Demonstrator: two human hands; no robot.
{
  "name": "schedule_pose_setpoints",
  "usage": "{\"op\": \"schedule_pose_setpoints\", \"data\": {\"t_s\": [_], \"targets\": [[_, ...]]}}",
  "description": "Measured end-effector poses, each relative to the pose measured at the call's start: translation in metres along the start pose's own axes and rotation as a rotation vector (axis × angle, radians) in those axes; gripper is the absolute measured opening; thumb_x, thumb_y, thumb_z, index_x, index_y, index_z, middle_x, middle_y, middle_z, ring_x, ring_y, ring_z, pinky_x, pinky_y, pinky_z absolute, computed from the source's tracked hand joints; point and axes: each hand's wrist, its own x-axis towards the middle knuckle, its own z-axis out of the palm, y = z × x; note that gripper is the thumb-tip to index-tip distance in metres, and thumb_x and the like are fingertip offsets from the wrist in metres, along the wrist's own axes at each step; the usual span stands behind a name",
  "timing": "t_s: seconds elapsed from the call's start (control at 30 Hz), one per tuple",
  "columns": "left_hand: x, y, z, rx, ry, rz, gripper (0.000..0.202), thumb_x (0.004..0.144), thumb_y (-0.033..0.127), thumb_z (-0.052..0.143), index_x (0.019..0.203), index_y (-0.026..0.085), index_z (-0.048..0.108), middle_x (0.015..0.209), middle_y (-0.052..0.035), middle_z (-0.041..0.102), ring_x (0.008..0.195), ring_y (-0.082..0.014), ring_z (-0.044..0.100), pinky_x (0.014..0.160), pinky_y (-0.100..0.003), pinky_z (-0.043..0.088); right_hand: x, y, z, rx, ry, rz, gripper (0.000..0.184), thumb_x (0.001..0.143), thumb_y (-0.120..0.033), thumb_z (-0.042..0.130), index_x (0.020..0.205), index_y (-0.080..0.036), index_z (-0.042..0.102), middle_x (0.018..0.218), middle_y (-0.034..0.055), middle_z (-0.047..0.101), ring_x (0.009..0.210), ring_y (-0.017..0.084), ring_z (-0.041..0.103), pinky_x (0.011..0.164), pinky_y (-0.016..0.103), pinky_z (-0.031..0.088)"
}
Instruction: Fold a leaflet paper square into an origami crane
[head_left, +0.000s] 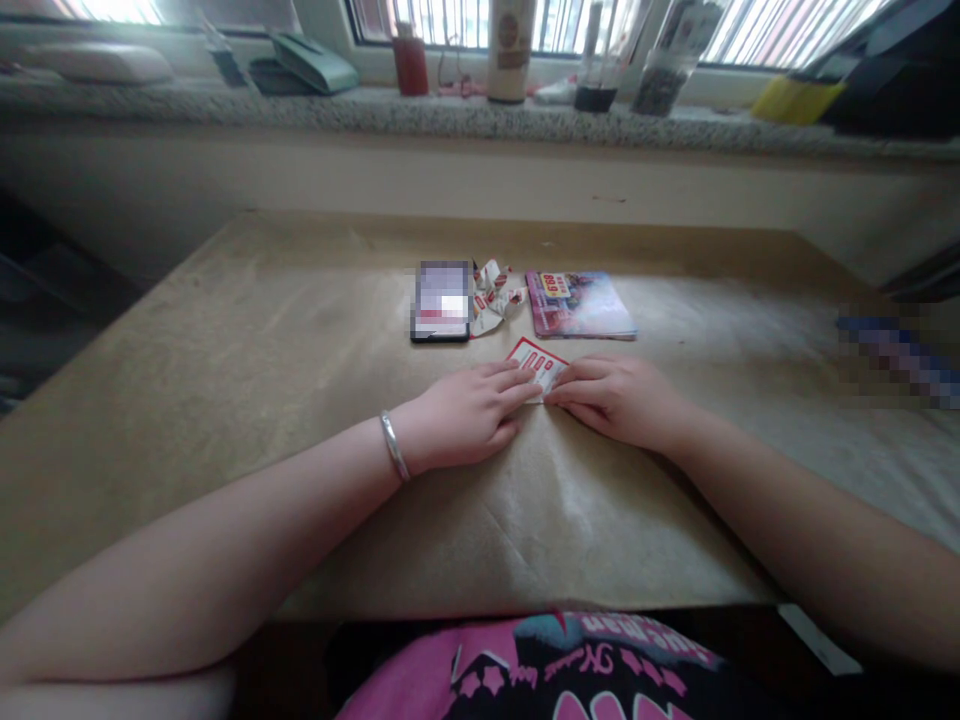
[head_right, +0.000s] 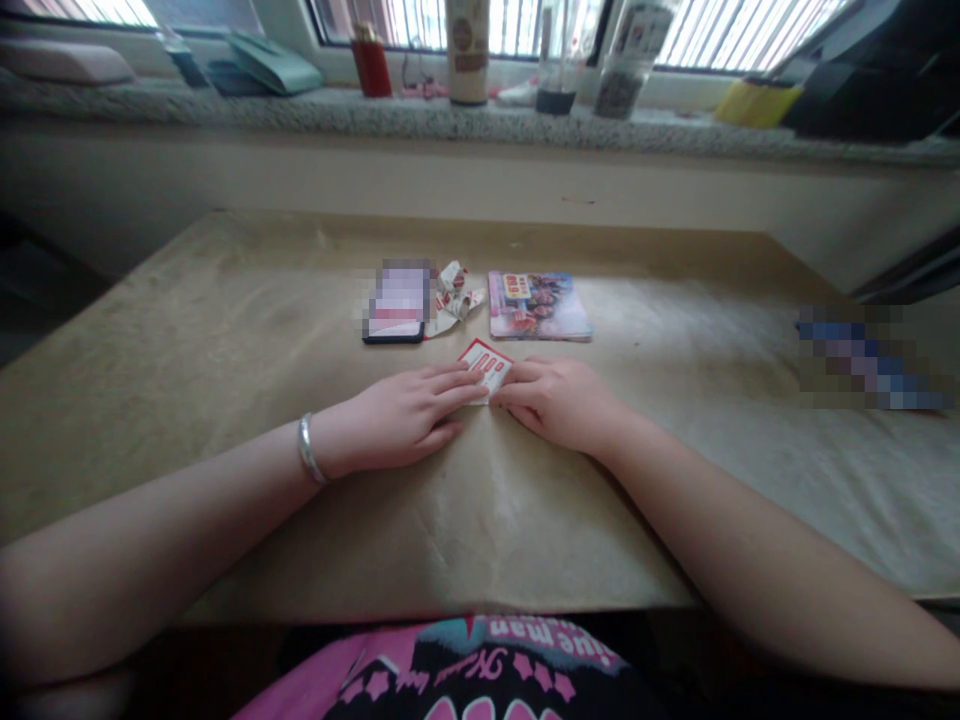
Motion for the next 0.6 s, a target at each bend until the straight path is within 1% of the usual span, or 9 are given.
{"op": "schedule_pose_setpoints", "data": {"t_s": [0.13, 0.27, 0.37, 0.5, 0.6], "targets": [[0.0, 0.0, -0.001, 0.023, 0.016, 0.06, 0.041, 0.092, 0.025, 0.047, 0.131, 0.016, 0.053, 0.14, -0.0137, 0.052, 0.137, -0.0257, 0.042, 0.115, -0.041, 0.033, -0.001, -0.002, -0.003, -0.018, -0.034, 0.022, 0.027, 0.094, -0.031, 0.048, 0.1, -0.025, 0.074, 0.102, 0.0058, 0.073, 0.091, 0.019, 0.067, 0.08, 0.029, 0.048], [0.0, 0.0, -0.003, 0.05, 0.002, 0.09, 0.044, 0.09, 0.026, 0.048, 0.133, 0.017, 0.05, 0.14, -0.0145, 0.051, 0.138, -0.027, 0.04, 0.114, -0.042, 0.033, 0.001, -0.001, -0.003, 0.011, -0.021, 0.046, 0.027, 0.094, -0.029, 0.048, 0.098, -0.027, 0.075, 0.101, 0.005, 0.073, 0.089, 0.018, 0.067, 0.079, 0.028, 0.047], [0.0, 0.0, -0.004, 0.066, -0.006, 0.083, 0.043, 0.089, 0.025, 0.049, 0.131, 0.018, 0.052, 0.139, -0.0145, 0.052, 0.136, -0.0286, 0.042, 0.113, -0.044, 0.035, 0.001, -0.001, -0.005, 0.048, -0.022, 0.08, 0.028, 0.094, -0.028, 0.048, 0.095, -0.027, 0.076, 0.1, 0.0038, 0.074, 0.088, 0.017, 0.068, 0.078, 0.026, 0.047], [0.001, 0.0, -0.005, 0.054, -0.006, 0.073, 0.042, 0.089, 0.023, 0.047, 0.131, 0.019, 0.054, 0.139, -0.0144, 0.052, 0.136, -0.0281, 0.042, 0.113, -0.043, 0.036, 0.001, 0.001, -0.011, 0.039, -0.056, 0.082, 0.026, 0.092, -0.026, 0.05, 0.093, -0.027, 0.076, 0.099, 0.0027, 0.074, 0.087, 0.017, 0.068, 0.075, 0.026, 0.047], [0.001, -0.001, -0.004, 0.04, -0.021, 0.077, 0.045, 0.088, 0.021, 0.047, 0.133, 0.019, 0.053, 0.142, -0.0141, 0.049, 0.137, -0.0277, 0.041, 0.114, -0.043, 0.035, 0.0, 0.004, -0.016, 0.03, -0.077, 0.087, 0.024, 0.089, -0.024, 0.053, 0.091, -0.028, 0.077, 0.099, 0.0022, 0.075, 0.087, 0.017, 0.068, 0.077, 0.027, 0.048]]}}
